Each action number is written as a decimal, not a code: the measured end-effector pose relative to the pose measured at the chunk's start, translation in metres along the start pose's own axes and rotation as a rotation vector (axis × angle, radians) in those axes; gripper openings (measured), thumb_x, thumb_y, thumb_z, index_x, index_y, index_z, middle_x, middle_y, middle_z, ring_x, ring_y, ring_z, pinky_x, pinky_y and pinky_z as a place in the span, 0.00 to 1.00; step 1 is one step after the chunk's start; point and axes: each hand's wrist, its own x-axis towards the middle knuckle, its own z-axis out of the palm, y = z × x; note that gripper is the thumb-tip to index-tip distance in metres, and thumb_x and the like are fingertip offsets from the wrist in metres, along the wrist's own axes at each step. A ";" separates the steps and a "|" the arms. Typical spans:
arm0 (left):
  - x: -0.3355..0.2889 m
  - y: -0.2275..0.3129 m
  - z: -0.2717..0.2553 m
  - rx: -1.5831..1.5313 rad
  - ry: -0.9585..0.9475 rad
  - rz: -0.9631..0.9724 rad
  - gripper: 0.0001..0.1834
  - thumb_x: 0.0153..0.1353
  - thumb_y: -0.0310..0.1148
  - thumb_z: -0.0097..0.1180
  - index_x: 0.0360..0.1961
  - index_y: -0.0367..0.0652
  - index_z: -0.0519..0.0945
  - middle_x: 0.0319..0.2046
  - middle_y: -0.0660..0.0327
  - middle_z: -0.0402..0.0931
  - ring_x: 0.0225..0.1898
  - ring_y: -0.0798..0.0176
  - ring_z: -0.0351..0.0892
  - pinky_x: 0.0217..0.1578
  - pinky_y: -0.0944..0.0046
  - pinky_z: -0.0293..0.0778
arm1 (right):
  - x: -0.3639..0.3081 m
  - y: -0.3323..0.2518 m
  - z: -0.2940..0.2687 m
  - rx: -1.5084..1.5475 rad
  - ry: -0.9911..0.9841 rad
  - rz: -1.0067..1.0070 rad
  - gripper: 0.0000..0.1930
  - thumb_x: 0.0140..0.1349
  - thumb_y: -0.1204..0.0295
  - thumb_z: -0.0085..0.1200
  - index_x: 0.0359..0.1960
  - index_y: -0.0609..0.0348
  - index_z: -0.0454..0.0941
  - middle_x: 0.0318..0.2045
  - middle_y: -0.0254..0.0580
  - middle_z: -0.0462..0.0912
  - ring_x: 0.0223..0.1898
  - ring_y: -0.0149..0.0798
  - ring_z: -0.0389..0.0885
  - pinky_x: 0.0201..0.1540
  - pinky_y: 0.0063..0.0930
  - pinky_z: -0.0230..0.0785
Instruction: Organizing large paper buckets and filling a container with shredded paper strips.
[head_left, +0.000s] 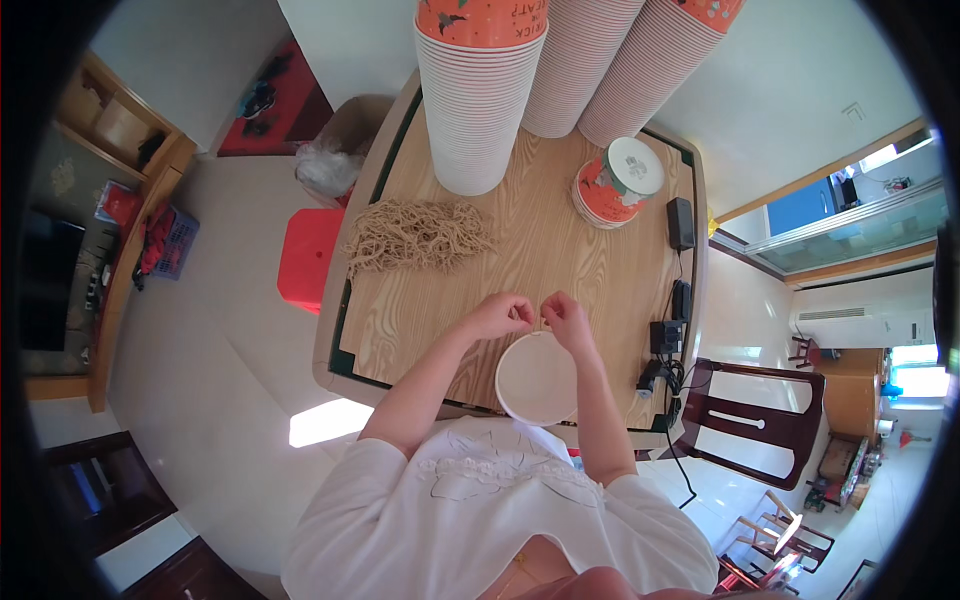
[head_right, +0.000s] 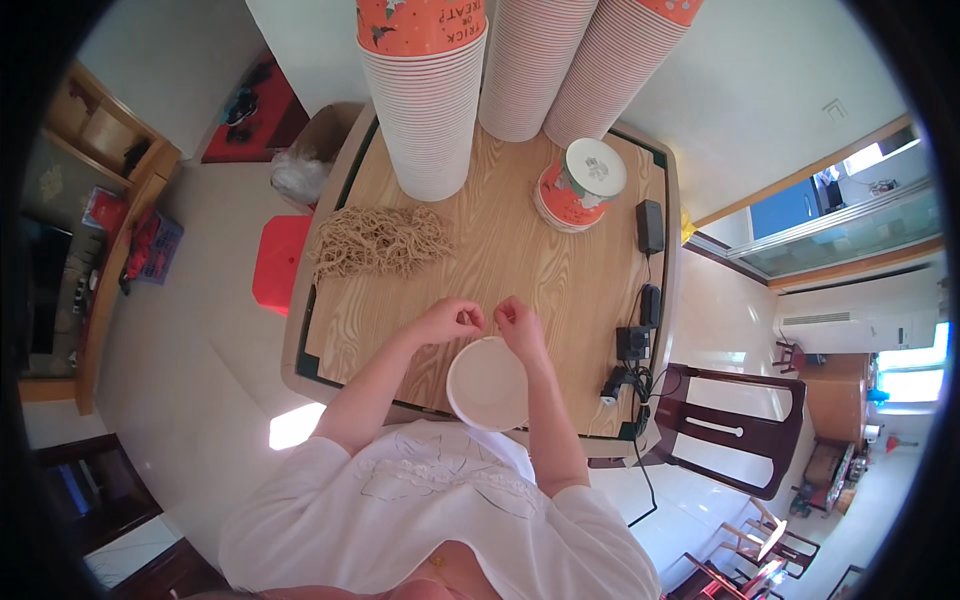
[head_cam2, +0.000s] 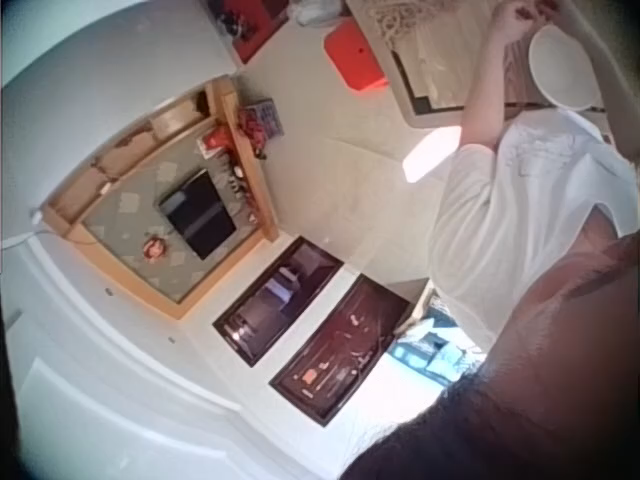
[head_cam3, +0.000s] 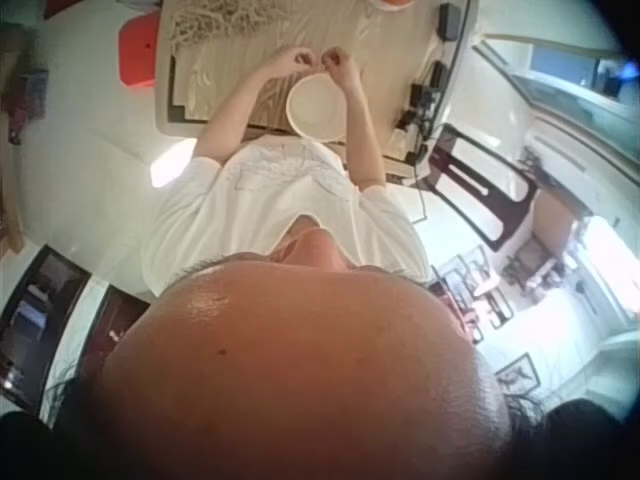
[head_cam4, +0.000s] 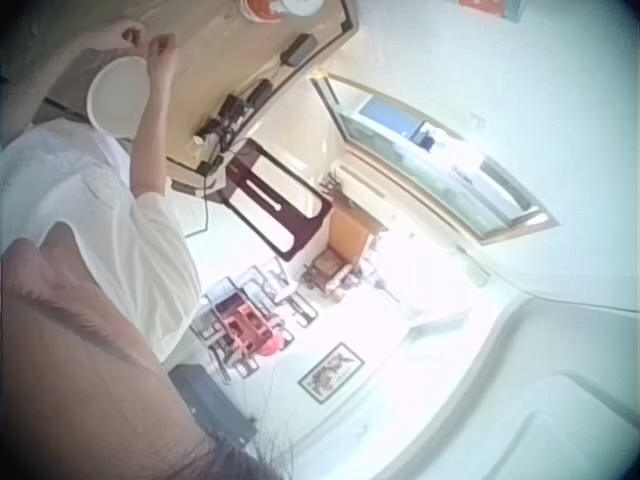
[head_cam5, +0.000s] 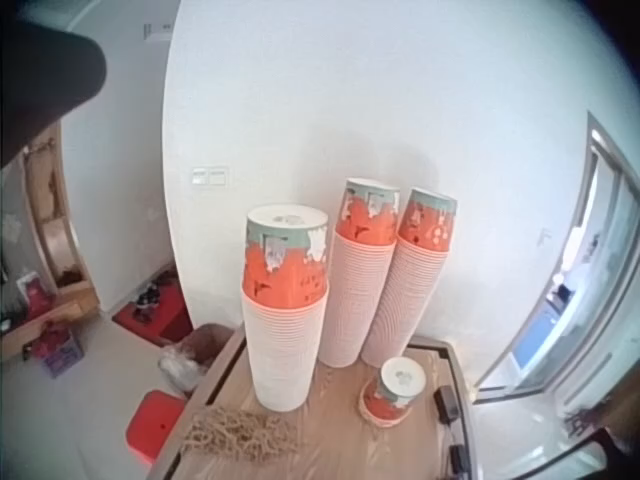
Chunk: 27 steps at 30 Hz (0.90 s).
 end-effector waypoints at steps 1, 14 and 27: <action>-0.002 0.001 -0.004 0.019 -0.049 0.027 0.07 0.43 0.30 0.60 0.27 0.43 0.78 0.22 0.65 0.73 0.23 0.71 0.69 0.26 0.70 0.66 | 0.000 -0.002 0.000 -0.001 -0.002 -0.001 0.03 0.54 0.77 0.48 0.27 0.64 0.71 0.19 0.36 0.75 0.22 0.26 0.74 0.26 0.19 0.67; 0.001 -0.008 -0.001 0.130 -0.112 -0.014 0.07 0.45 0.32 0.60 0.26 0.42 0.78 0.23 0.62 0.74 0.26 0.69 0.71 0.28 0.68 0.68 | -0.004 -0.003 -0.006 0.010 -0.053 0.093 0.07 0.51 0.72 0.52 0.30 0.62 0.74 0.24 0.44 0.79 0.26 0.37 0.78 0.30 0.27 0.69; 0.013 -0.036 0.044 -0.337 0.105 0.014 0.03 0.48 0.19 0.54 0.25 0.38 0.77 0.22 0.66 0.73 0.26 0.72 0.73 0.29 0.73 0.70 | -0.009 -0.011 -0.011 -0.035 -0.046 0.115 0.05 0.50 0.74 0.52 0.28 0.62 0.75 0.23 0.44 0.79 0.27 0.36 0.79 0.30 0.27 0.70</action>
